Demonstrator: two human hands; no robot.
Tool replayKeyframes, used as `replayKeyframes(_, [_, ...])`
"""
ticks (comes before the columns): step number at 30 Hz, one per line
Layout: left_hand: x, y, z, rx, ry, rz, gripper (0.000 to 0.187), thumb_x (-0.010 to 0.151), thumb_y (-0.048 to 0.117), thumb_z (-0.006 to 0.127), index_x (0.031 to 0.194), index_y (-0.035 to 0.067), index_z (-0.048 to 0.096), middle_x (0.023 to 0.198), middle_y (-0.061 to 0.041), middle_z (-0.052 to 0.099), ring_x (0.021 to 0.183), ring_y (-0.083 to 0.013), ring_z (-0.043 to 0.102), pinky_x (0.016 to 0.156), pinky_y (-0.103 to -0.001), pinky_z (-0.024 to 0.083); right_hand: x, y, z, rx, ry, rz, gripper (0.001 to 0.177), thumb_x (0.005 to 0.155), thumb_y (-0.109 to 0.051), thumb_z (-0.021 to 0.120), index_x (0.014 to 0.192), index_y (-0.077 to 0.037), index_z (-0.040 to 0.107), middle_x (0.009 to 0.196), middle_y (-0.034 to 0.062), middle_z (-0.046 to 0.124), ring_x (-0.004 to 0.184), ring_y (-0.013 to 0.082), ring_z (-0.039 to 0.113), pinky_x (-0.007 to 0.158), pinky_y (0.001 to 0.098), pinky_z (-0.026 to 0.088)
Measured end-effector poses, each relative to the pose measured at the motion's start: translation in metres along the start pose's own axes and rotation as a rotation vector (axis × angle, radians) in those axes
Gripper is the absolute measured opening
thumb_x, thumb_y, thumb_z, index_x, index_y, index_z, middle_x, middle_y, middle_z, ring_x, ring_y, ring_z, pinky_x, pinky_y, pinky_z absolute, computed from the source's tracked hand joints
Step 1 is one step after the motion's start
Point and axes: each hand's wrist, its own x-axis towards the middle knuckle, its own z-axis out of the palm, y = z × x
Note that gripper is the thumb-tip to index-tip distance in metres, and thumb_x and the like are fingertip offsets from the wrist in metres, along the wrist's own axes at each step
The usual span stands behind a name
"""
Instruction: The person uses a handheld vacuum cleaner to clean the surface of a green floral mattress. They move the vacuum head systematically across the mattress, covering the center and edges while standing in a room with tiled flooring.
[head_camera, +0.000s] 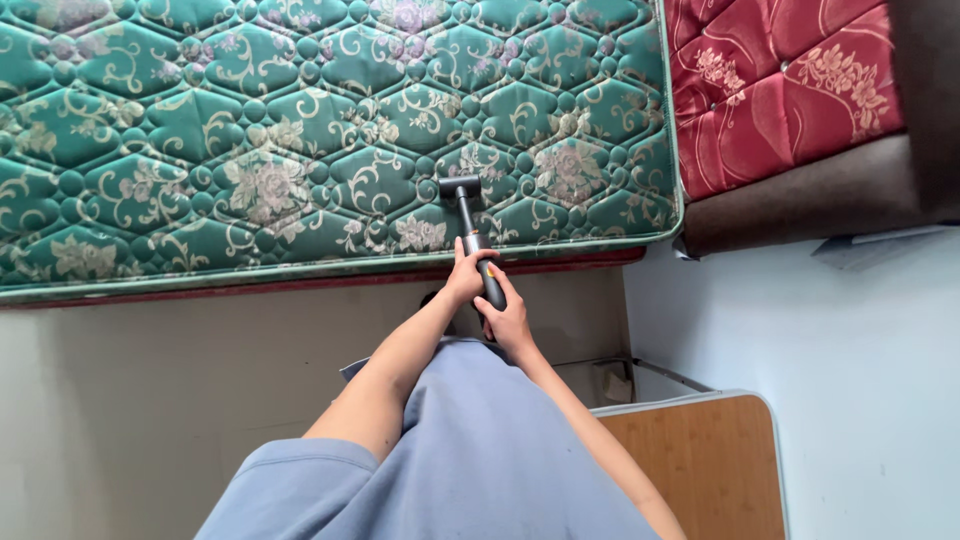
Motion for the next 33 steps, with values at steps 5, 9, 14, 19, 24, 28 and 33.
replayKeyframes(5, [-0.02,-0.013,-0.003,0.011,-0.017,0.005,0.038,0.079,0.018,0.08,0.117,0.024,0.076,0.16,-0.04,0.02,0.159,-0.0457,0.004,0.122,-0.042,0.029,-0.023,0.005,0.012,-0.039,0.014,0.014,0.072,0.091,-0.009,0.07,0.157,-0.019,0.042,0.064,0.0017,0.058,0.041,0.0083,0.051,0.038,0.0285,0.043])
replayKeyframes(9, [-0.037,-0.018,-0.005,0.01,-0.036,-0.022,0.037,0.08,0.015,0.079,0.115,0.023,0.077,0.163,-0.039,0.013,0.157,-0.0456,0.006,0.122,-0.042,0.029,-0.038,0.019,0.018,-0.049,0.028,0.006,0.074,0.091,-0.01,0.07,0.158,-0.019,0.041,0.064,0.0027,0.059,0.041,0.0087,0.051,0.038,0.0284,0.043])
replayKeyframes(14, [-0.044,-0.021,-0.008,0.019,-0.065,-0.048,0.038,0.078,0.009,0.075,0.113,0.022,0.077,0.164,-0.038,0.007,0.157,-0.0451,0.006,0.121,-0.042,0.031,-0.033,0.033,0.02,0.051,0.026,0.034,0.079,0.088,-0.009,0.071,0.159,-0.018,0.037,0.067,0.002,0.06,0.04,0.0097,0.05,0.037,0.029,0.042])
replayKeyframes(19, [-0.025,-0.016,-0.012,0.056,-0.093,-0.033,0.04,0.077,0.009,0.075,0.115,0.021,0.075,0.16,-0.038,0.022,0.156,-0.0468,0.004,0.122,-0.044,0.027,-0.018,0.022,0.026,-0.028,0.131,0.059,0.071,0.089,-0.012,0.072,0.156,-0.017,0.046,0.066,0.0062,0.059,0.038,0.01,0.048,0.035,0.03,0.038])
replayKeyframes(24, [0.005,-0.016,-0.034,0.083,-0.093,0.057,0.041,0.078,0.011,0.074,0.118,0.021,0.075,0.151,-0.038,0.043,0.156,-0.0502,0.005,0.124,-0.045,0.024,0.015,0.019,0.042,-0.228,0.24,-0.047,0.066,0.086,-0.02,0.076,0.149,-0.017,0.056,0.085,0.0117,0.072,0.055,0.0155,0.062,0.053,0.0323,0.051])
replayKeyframes(28, [0.033,-0.019,-0.059,0.08,-0.112,0.086,0.04,0.077,0.012,0.074,0.116,0.021,0.075,0.146,-0.038,0.048,0.157,-0.0495,0.01,0.124,-0.044,0.026,0.049,0.023,0.058,-0.354,0.293,-0.208,0.065,0.085,-0.022,0.079,0.146,-0.015,0.057,0.112,0.0173,0.075,0.093,0.0229,0.076,0.082,0.0361,0.058])
replayKeyframes(33, [0.066,-0.023,-0.08,0.059,-0.101,0.108,0.041,0.077,0.012,0.075,0.117,0.021,0.076,0.149,-0.039,0.042,0.156,-0.0511,0.011,0.123,-0.043,0.028,0.087,0.016,0.078,-0.356,0.32,-0.123,0.065,0.084,-0.023,0.077,0.145,-0.017,0.058,0.12,0.0188,0.074,0.104,0.0266,0.075,0.089,0.037,0.058])
